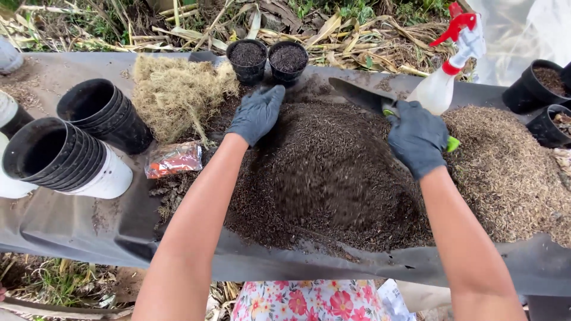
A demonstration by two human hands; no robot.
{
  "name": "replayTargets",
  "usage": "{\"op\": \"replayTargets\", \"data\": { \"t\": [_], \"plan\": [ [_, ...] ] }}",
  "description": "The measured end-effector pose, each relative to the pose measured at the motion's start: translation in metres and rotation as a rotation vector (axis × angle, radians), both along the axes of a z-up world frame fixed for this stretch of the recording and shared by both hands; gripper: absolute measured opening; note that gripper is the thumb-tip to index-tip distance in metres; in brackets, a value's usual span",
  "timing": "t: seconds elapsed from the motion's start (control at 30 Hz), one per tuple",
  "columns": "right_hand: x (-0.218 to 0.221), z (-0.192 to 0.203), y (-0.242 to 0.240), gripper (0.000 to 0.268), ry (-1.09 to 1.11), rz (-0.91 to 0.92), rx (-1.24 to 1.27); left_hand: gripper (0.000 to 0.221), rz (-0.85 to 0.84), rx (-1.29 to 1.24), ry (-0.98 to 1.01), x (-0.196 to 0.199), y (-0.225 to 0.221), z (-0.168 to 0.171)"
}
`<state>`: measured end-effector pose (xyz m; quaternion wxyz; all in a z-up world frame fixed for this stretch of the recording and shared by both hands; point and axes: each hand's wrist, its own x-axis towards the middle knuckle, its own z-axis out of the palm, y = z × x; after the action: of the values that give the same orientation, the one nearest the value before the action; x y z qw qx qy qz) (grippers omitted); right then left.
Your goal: Mixing soil on a workbench using a spray bottle, a trowel, and hands to prepare it for planting.
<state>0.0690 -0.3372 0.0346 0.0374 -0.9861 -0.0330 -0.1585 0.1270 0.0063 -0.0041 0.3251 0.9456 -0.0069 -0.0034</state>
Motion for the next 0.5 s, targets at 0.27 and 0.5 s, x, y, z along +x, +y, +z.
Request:
{"op": "replayTargets", "data": {
  "t": [0.27,0.5],
  "plan": [
    [0.021,-0.003,0.028,0.052,0.234,0.063,0.143,0.078,-0.178,-0.082,0.158,0.03,-0.017,-0.027],
    [0.008,0.0,0.01,0.039,0.27,-0.016,0.164,0.101,-0.19,-0.299,0.214,-0.012,-0.04,0.034]
  ]
}}
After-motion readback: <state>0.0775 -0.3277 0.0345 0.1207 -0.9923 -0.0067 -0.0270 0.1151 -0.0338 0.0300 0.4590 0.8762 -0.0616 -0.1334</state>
